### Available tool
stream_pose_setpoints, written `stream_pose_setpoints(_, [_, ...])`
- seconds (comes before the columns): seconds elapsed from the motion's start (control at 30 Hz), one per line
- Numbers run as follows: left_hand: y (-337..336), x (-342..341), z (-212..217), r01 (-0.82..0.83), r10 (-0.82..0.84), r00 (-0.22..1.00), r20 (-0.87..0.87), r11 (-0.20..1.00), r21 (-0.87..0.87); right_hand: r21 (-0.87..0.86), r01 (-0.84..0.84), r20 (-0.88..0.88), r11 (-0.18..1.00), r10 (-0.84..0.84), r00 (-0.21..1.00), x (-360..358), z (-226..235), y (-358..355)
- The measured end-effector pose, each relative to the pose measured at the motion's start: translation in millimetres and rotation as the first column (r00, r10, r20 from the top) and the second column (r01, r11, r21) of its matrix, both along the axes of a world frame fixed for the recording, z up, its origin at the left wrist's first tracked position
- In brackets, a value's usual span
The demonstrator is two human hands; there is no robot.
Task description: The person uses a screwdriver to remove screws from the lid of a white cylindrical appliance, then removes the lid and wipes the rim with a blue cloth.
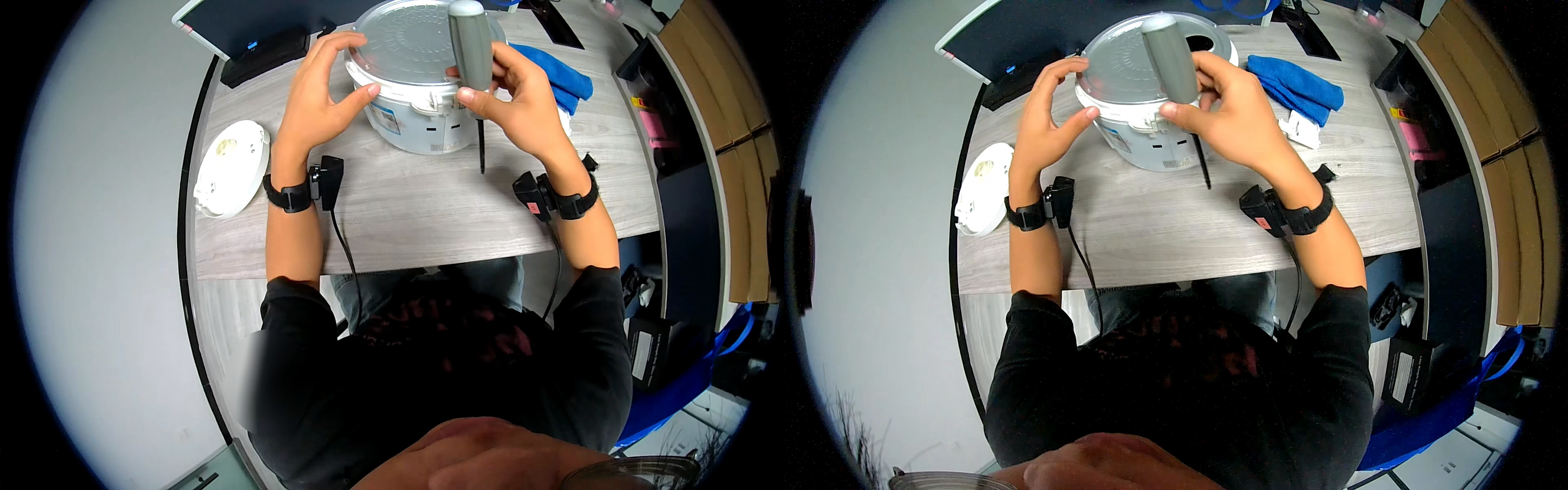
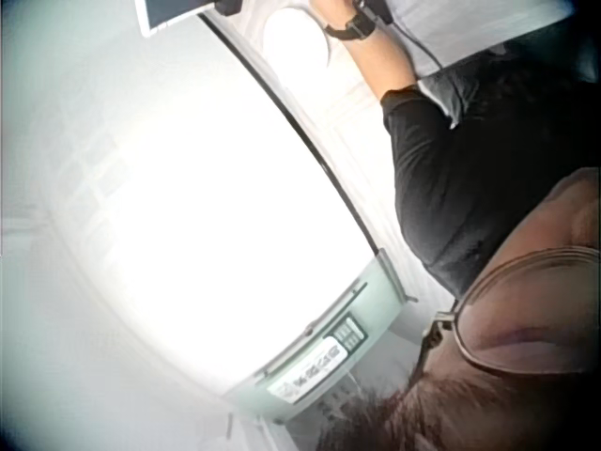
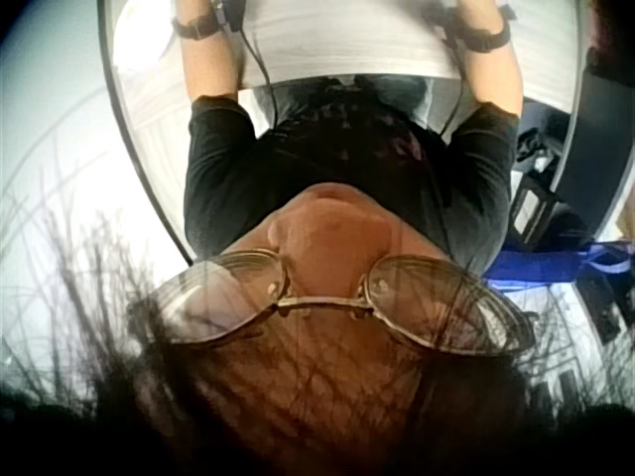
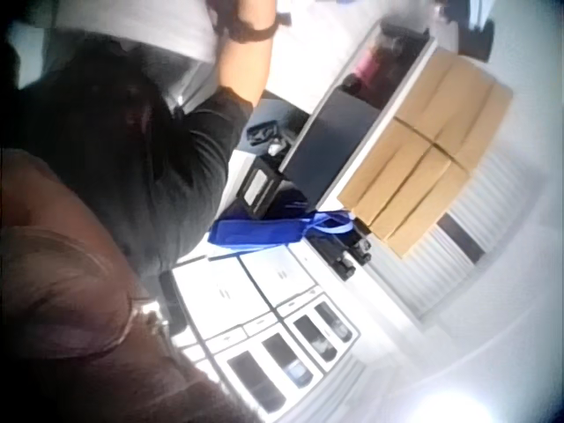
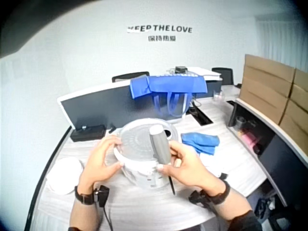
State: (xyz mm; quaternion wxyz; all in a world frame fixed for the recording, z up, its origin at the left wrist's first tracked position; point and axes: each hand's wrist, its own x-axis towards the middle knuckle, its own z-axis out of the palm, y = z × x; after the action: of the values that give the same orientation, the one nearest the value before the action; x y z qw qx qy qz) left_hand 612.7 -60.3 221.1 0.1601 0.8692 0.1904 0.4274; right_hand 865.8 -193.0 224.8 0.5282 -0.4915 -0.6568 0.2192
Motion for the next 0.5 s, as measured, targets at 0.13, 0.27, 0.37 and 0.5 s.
stream_pose_setpoints(0.13, [34.6, -30.5, -11.5, 0.116, -0.113, 0.992, -0.061, 0.993, 0.037, 0.055, 0.022, -0.001, 0.998, -0.022, 1.000, -17.4, -5.2, 10.7])
stream_pose_setpoints(0.27, [47.7, -50.9, -13.1, 0.201, -0.194, 0.975, -0.112, 0.978, 0.055, -0.007, -0.029, -0.042, 1.000, 0.029, 0.999, -17.9, -5.6, 21.0])
stream_pose_setpoints(0.37, [53.6, -44.1, -21.1, 0.185, -0.179, 0.982, -0.068, 0.977, 0.108, -0.024, -0.035, -0.090, 0.999, 0.032, 0.995, -7.0, -7.2, 29.6])
stream_pose_setpoints(0.5, [51.9, -26.7, -20.3, 0.209, -0.200, 0.978, -0.061, 0.945, 0.250, 0.000, 0.037, -0.019, 0.999, -0.037, 0.999, 11.5, -5.7, 32.1])
